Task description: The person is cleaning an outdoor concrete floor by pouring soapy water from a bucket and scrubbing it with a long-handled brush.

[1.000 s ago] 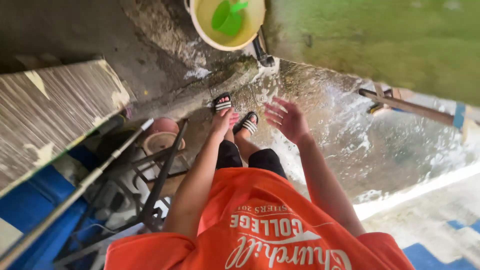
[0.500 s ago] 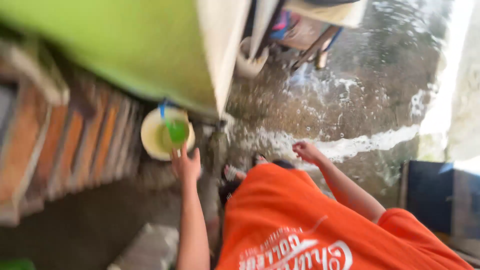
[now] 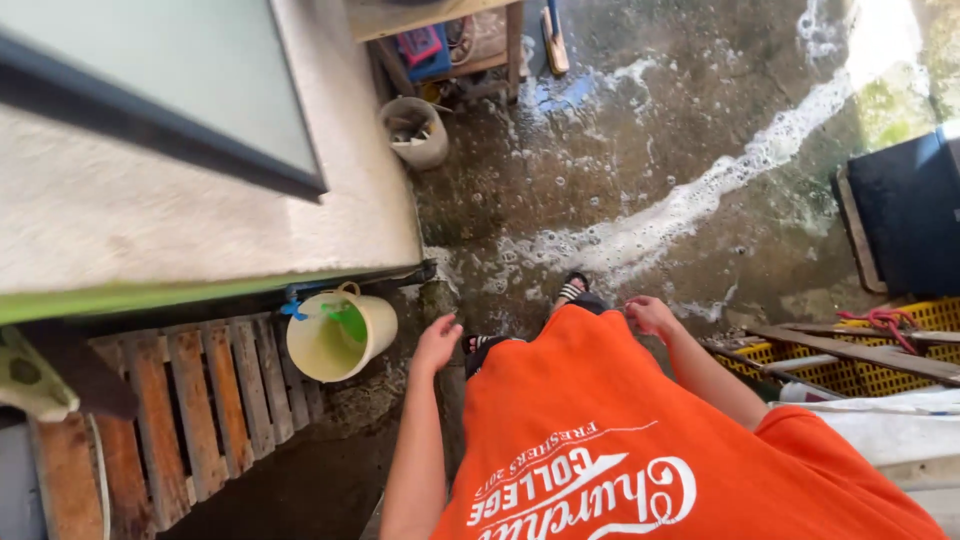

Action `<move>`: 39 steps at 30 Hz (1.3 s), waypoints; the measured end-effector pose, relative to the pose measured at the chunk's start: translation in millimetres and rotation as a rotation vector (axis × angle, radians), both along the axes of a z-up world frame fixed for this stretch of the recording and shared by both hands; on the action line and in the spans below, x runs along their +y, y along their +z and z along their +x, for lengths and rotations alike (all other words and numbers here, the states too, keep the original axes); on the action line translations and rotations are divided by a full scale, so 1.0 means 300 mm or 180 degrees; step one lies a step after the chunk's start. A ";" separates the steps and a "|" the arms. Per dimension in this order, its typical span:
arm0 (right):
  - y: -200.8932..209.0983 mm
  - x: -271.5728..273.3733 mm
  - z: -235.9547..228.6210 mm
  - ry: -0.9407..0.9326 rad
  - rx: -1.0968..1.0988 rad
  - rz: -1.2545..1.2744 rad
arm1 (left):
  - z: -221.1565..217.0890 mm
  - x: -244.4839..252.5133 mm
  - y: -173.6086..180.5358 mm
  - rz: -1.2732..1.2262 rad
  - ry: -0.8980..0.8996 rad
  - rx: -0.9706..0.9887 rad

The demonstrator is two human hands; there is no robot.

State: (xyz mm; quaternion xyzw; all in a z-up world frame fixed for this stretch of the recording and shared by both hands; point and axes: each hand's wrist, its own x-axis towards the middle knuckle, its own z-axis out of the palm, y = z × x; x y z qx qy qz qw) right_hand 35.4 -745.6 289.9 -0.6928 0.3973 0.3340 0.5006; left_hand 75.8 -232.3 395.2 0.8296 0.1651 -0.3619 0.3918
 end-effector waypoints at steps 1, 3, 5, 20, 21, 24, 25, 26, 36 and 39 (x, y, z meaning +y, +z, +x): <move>-0.007 -0.056 -0.008 -0.0042 0.0007 0.0025 | 0.015 -0.031 0.016 0.0025 -0.0042 0.0007; -0.020 -0.165 -0.015 0.0031 0.0404 -0.0020 | 0.073 -0.094 0.051 0.0194 0.0474 0.0080; -0.059 -0.254 0.031 -0.0212 0.0296 0.0085 | 0.118 -0.190 0.096 0.0143 0.0611 0.0022; -0.062 -0.660 0.201 -0.1235 -0.0154 0.0421 | 0.391 -0.565 -0.145 0.0550 0.0535 0.0354; -0.101 -0.670 0.170 -0.1313 -0.0035 0.0438 | 0.444 -0.592 -0.156 0.0546 0.0375 0.0367; -0.217 -0.683 0.126 -0.1301 0.0248 0.0307 | 0.663 -0.706 -0.131 0.0651 -0.0064 0.0205; -0.219 -0.690 0.130 -0.1283 0.0259 0.0313 | 0.740 -0.764 -0.096 0.0659 -0.0046 0.0216; -0.222 -0.698 0.140 -0.1468 0.0272 0.0419 | 0.823 -0.823 -0.065 0.0616 -0.0157 0.0118; -0.096 -0.935 0.718 -0.1971 0.0411 0.0449 | 1.943 -1.363 -0.275 0.0623 -0.1182 -0.0738; -0.032 -1.084 0.984 -0.1317 -0.0004 0.0099 | 2.330 -1.551 0.100 0.0932 -0.1420 -0.1343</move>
